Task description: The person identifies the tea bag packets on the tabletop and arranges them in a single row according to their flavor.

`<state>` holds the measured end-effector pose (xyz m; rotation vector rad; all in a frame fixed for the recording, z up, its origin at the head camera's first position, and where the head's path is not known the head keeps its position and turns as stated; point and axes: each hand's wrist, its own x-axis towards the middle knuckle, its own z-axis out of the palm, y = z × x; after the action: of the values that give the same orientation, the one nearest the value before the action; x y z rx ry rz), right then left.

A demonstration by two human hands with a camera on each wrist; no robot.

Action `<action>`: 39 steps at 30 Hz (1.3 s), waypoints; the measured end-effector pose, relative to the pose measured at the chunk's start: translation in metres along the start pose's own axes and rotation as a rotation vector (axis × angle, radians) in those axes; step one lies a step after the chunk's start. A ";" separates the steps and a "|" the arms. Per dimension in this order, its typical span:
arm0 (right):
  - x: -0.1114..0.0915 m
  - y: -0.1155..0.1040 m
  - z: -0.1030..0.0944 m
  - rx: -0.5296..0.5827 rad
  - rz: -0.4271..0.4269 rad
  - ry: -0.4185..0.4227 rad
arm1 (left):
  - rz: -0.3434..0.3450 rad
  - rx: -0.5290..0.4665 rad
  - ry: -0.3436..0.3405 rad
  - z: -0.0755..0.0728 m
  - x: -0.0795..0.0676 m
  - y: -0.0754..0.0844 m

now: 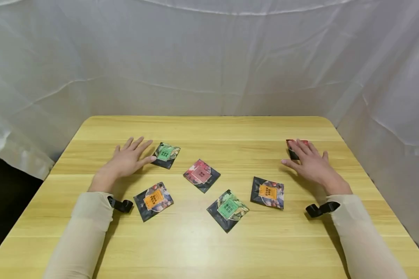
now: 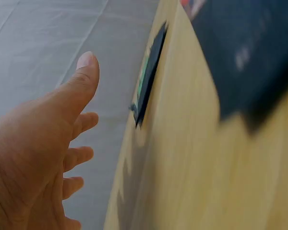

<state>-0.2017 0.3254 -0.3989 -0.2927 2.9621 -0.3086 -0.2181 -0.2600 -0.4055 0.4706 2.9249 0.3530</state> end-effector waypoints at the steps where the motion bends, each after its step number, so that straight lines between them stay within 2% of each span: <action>1: 0.000 0.000 0.000 0.003 -0.003 0.000 | 0.011 -0.008 0.002 0.000 0.001 0.002; 5: -0.001 0.000 -0.003 0.013 -0.019 0.009 | 0.047 -0.020 0.011 -0.001 0.007 0.010; 10: -0.003 -0.004 -0.004 0.014 -0.066 0.024 | 0.101 -0.024 -0.010 0.001 0.013 0.016; 15: -0.004 -0.013 -0.004 0.017 -0.157 0.064 | 0.151 -0.047 -0.022 0.005 0.018 0.018; 20: -0.005 -0.026 0.002 0.033 -0.250 0.082 | 0.171 -0.053 -0.051 0.009 0.022 0.018; 28: -0.016 -0.047 0.007 0.113 -0.353 0.046 | 0.222 -0.085 -0.078 0.010 0.026 0.020; 32: -0.023 -0.051 0.010 0.133 -0.423 0.013 | 0.245 -0.062 -0.083 0.013 0.027 0.021; 39: -0.032 -0.052 0.015 0.188 -0.513 -0.063 | 0.222 -0.028 -0.072 0.017 0.029 0.021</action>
<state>-0.1587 0.2789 -0.3983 -1.0145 2.7233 -0.6148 -0.2359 -0.2282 -0.4195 0.7902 2.7999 0.3960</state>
